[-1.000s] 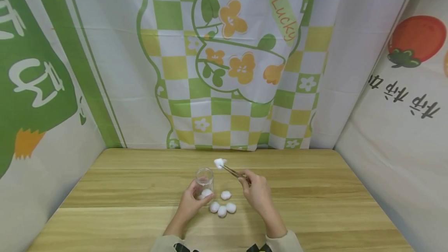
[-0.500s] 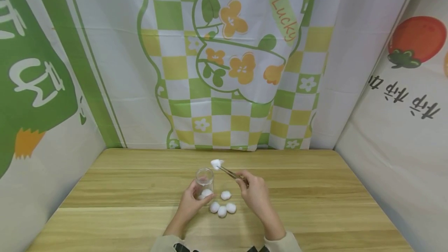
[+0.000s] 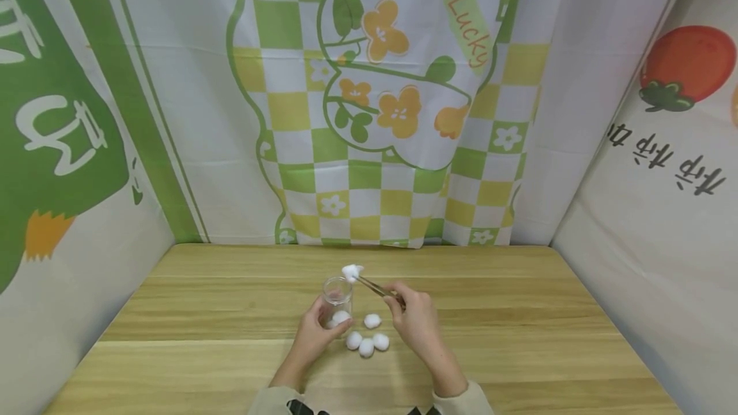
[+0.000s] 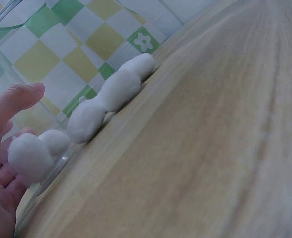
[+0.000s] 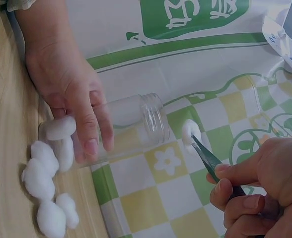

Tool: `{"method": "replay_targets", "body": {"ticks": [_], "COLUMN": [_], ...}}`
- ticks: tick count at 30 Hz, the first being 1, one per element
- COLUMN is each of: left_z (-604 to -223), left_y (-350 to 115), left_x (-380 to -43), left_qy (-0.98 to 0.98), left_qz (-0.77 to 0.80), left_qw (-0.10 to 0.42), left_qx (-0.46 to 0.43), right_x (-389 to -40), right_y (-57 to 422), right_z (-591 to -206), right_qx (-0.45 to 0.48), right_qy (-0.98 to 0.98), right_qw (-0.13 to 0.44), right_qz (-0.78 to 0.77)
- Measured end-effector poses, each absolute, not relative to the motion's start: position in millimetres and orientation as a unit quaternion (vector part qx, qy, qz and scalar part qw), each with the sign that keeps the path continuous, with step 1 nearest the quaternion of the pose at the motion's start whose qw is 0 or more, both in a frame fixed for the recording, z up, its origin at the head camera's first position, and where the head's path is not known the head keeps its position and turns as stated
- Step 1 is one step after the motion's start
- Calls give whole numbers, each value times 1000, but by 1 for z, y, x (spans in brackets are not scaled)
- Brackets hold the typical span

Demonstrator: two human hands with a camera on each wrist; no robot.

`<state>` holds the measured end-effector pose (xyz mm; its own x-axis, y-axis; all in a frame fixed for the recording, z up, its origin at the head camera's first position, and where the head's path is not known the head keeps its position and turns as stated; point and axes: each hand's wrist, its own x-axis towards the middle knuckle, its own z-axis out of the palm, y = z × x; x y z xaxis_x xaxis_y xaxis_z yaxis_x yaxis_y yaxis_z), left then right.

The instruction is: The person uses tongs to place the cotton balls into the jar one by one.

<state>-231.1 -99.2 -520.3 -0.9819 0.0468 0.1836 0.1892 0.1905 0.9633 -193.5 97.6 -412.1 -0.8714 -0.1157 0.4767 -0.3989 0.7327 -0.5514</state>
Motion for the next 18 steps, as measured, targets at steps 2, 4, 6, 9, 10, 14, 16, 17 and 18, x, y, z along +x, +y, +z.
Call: {"method": "replay_targets", "body": {"ticks": [2,4,6,9,10,14,16,17,18], "left_z": [-520,-520,-520,-519,-519,-519,-519,-519,-519], "left_y": [-99,-99,-99,-100,-100,-100,-100,-100,-100], "left_x": [-231,-231,-230,-230,-230,-229,-229,-229,-229], "left_qy": [-768,-768,-768,-768,-768,-765,-765,-765,-766], "left_qz": [-633,-634,-634,-634,-635,-638,-637,-637,-637], "left_qw": [55,53,52,49,48,47,48,48,49], "left_qx": [-77,-77,-76,-77,-77,-77,-78,-77,-78], "right_x": [-193,-193,-193,-192,-192,-191,-191,-190,-190], "right_y": [97,97,96,96,95,93,92,92,92], "right_z": [-412,-412,-411,-411,-411,-412,-412,-413,-413], "right_qx": [143,143,145,150,152,163,166,166,166], "right_qy": [-907,-907,-907,-907,-907,-906,-906,-906,-906], "right_qw": [209,211,213,211,209,196,193,191,190], "right_qz": [337,334,332,333,333,338,338,339,340]}}
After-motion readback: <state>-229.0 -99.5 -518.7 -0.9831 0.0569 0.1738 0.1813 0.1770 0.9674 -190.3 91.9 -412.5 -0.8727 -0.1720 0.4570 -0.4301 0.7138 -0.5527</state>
